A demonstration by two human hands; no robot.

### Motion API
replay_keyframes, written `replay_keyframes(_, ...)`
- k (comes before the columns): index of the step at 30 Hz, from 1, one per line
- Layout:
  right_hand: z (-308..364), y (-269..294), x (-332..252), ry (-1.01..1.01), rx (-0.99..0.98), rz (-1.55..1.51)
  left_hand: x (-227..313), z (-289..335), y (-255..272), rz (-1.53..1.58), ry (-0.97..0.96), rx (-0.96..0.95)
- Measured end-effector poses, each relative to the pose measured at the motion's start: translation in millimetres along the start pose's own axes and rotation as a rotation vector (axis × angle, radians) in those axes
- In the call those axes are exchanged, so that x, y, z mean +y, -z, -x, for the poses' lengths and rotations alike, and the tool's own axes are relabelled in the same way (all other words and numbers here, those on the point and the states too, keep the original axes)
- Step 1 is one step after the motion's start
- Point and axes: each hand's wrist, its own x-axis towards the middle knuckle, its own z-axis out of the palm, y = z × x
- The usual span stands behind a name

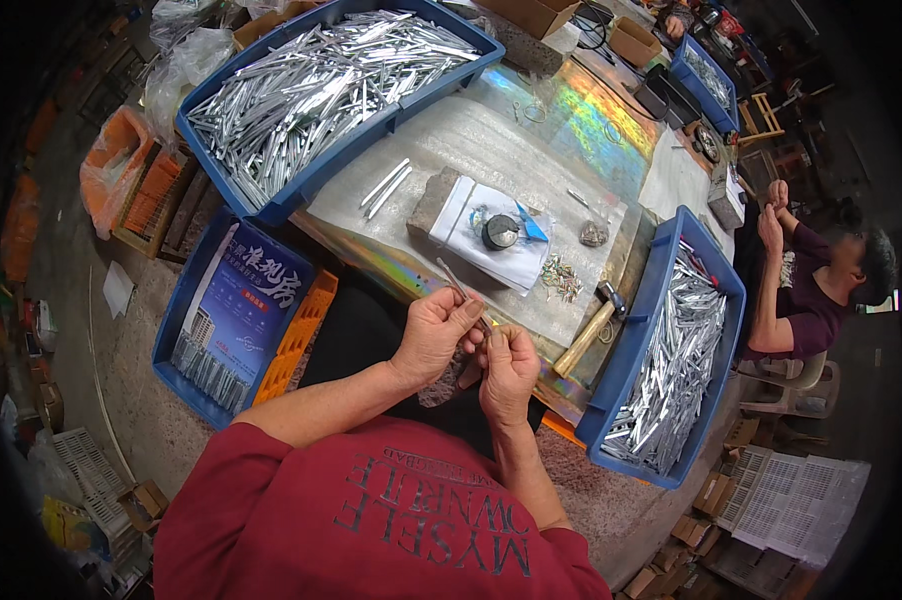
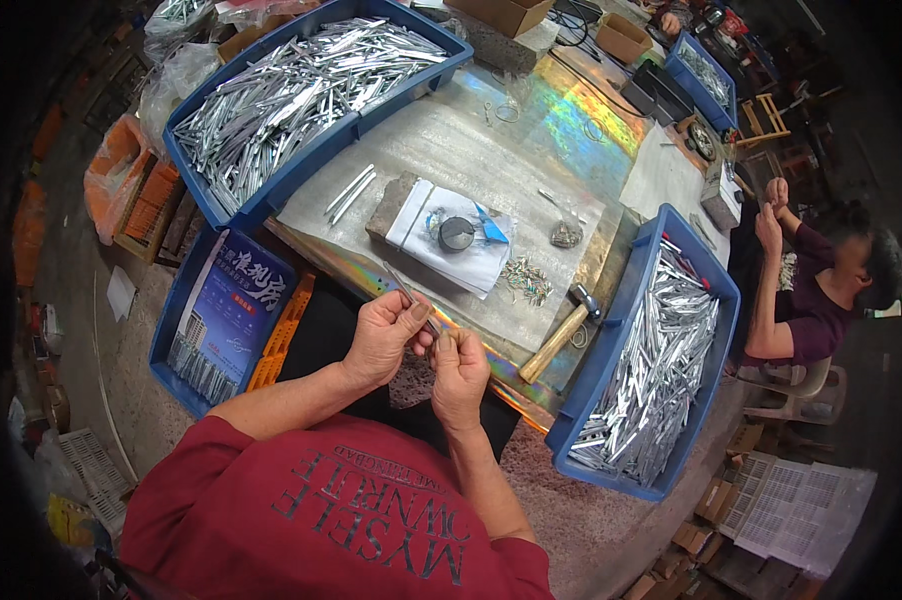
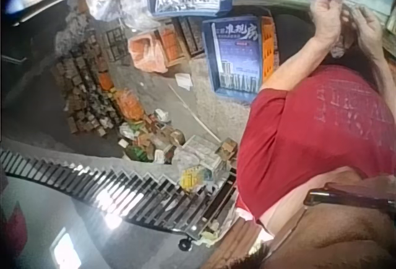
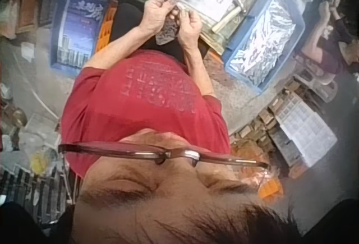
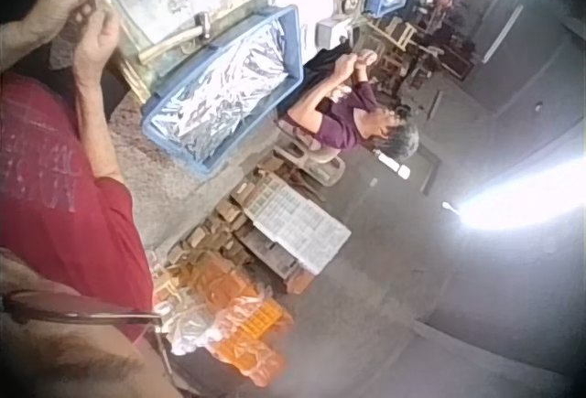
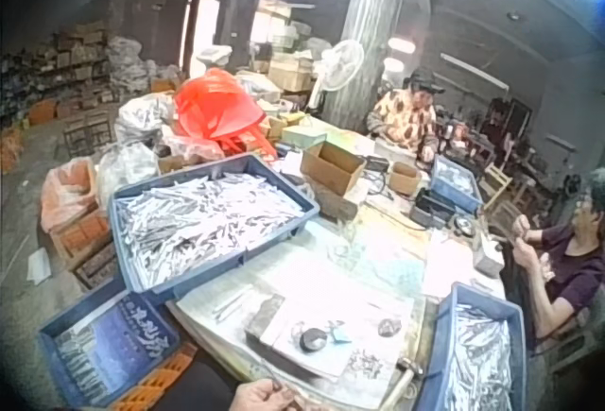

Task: The person assembles metal components by fitting small fasteners onto the ends of metal strips and tapping them with a hammer on a work block.

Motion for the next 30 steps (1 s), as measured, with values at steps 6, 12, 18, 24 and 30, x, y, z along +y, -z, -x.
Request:
replay_keyframes(6, -3.5, 1.0, -2.8, 0.019, -0.02, 0.052, 3.1, -2.7, 0.9, -0.104, -0.04, -0.01)
replay_keyframes(12, -3.2, -3.1, -7.4, -0.049, 0.004, 0.022, 22.6, -36.0, 7.6, -0.274, -0.206, -0.007)
replay_keyframes(18, 3.4, 13.9, 2.4, -0.064, 0.007, 0.051, 38.3, -72.0, -0.7, -0.514, -0.349, 0.021)
replay_keyframes(24, 6.3, 22.4, 6.8, -0.041, 0.025, 0.055, 34.7, -85.1, -6.9, -0.679, -0.446, 0.032)
replay_keyframes(30, 6.5, 25.7, 10.3, -0.045, 0.037, 0.053, 33.0, -86.1, -7.9, -0.673, -0.464, 0.059)
